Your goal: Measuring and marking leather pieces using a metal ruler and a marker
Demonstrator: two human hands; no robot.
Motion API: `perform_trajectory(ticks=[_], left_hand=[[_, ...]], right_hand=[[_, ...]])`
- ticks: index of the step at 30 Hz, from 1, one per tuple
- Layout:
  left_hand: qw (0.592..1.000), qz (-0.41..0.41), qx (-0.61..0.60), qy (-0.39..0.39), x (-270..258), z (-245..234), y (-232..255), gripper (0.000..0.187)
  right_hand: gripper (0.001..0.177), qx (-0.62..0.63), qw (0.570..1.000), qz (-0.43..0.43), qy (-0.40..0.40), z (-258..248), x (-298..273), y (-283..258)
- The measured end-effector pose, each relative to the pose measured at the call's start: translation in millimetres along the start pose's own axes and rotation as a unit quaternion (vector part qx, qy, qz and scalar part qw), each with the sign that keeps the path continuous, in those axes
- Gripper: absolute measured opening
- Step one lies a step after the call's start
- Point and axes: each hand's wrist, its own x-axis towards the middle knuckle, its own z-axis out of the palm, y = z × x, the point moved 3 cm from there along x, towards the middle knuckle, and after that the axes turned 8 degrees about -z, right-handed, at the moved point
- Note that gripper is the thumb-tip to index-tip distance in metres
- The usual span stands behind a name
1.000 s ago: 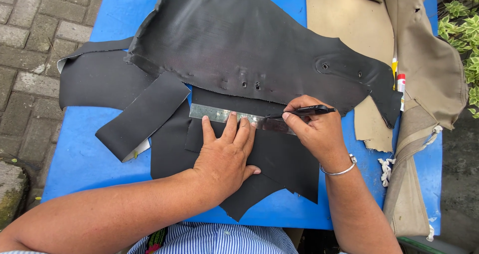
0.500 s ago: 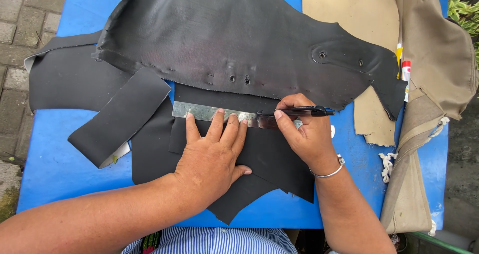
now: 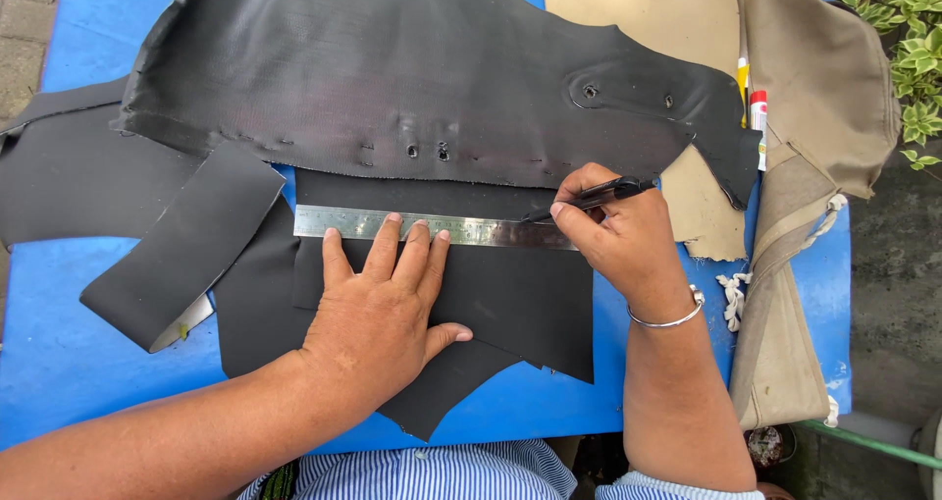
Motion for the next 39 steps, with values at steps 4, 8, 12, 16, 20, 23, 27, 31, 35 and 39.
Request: perform_trajectory(ticks=[4,8,12,16,20,23,27,31,35,39], left_hand=[[1.000,0.000,0.016,0.001,0.3,-1.8,3.2,0.099],[1.000,0.005,0.001,-0.007,-2.3,-2.5,13.2,0.102],[1.000,0.006,-0.004,0.005,3.4,-0.8,32.6,0.102],[0.999,-0.003,0.041,-0.002,9.4,2.7,49.3,0.103],[0.996,-0.027,0.065,-0.052,15.0,2.2,60.4,0.106],[0.994,-0.039,0.089,-0.047,19.6,-4.0,66.1,0.105],[0.996,-0.041,0.076,-0.020,32.2,-10.6,66.9,0.090],[0.998,-0.032,0.053,0.002,35.1,-11.1,58.4,0.083],[0.999,-0.018,0.023,0.018,32.0,-9.8,50.0,0.082],[1.000,-0.006,-0.015,0.019,31.2,-2.4,50.8,0.086]], right_hand=[[0.007,0.009,1.000,0.016,-0.017,-12.0,-0.3,8.2],[0.007,0.016,0.999,0.009,-0.041,-15.3,-0.4,5.7],[0.009,0.002,0.999,0.002,-0.045,-15.8,-1.7,5.3],[0.012,-0.026,0.997,-0.047,-0.047,-12.7,-3.8,9.6],[0.008,-0.039,0.998,-0.038,-0.038,-10.3,-3.0,12.1],[0.007,-0.041,0.998,-0.035,-0.032,-9.4,-3.4,14.2],[0.007,-0.021,0.998,-0.011,-0.050,-9.7,-1.8,13.4],[0.009,-0.017,0.999,0.007,-0.050,-17.0,-2.6,13.4],[0.014,0.011,0.998,0.026,-0.048,-25.3,-2.9,15.3],[0.011,0.028,0.998,0.045,-0.036,-31.5,-5.4,29.7]])
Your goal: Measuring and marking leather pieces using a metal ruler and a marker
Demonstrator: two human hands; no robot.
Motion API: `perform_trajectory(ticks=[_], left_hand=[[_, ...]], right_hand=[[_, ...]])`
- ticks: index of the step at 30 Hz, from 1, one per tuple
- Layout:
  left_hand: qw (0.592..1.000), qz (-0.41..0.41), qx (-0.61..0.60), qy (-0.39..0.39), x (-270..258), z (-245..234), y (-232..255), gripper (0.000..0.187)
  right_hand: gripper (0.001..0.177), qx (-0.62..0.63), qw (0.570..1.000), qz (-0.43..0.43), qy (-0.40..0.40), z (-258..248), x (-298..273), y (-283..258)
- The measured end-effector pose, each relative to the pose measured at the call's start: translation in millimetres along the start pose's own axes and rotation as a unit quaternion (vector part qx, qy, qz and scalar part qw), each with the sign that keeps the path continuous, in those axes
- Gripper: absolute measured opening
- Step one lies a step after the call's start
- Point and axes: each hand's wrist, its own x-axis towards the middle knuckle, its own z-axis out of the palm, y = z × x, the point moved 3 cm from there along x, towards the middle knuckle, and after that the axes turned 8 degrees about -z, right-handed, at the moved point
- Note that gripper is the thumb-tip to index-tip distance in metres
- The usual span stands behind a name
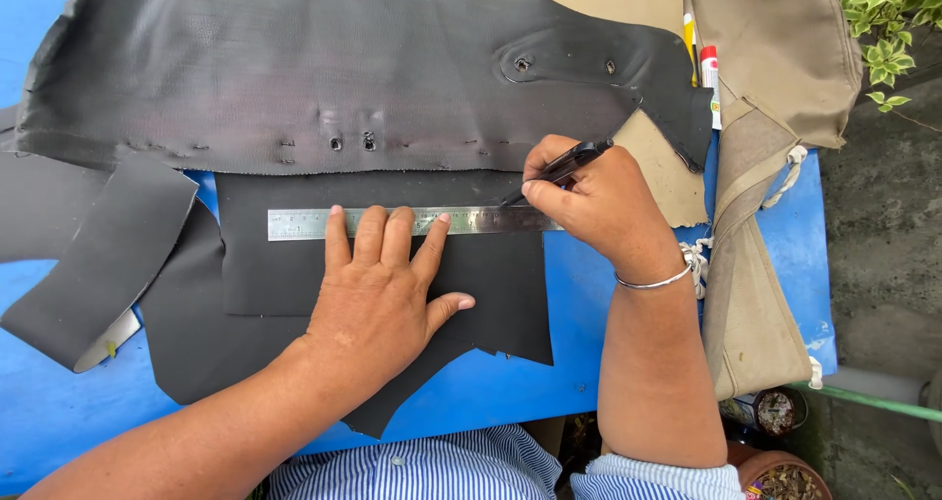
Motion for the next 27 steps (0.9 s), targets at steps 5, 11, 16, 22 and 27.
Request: perform_trajectory(ticks=[5,11,16,22,27], left_hand=[[1.000,0.020,0.004,0.008,-0.9,2.9,5.5,0.095],[1.000,0.017,0.003,0.012,-2.6,3.2,5.3,0.095],[1.000,0.005,0.007,-0.003,-4.6,5.2,6.1,0.095],[0.999,-0.003,-0.014,-0.032,-5.1,10.6,6.4,0.097],[0.999,-0.008,-0.028,-0.031,-5.2,7.9,6.0,0.101]], right_hand=[[0.009,0.001,0.999,0.039,0.000,-10.0,-0.8,5.7],[0.010,-0.018,0.997,0.073,-0.008,-14.1,-2.7,8.7],[0.011,-0.022,0.996,0.089,-0.006,-15.8,-5.2,6.0],[0.012,-0.075,0.993,0.091,0.003,-14.1,-7.1,3.7],[0.011,-0.096,0.989,0.110,0.006,-11.8,-8.1,-5.3]])
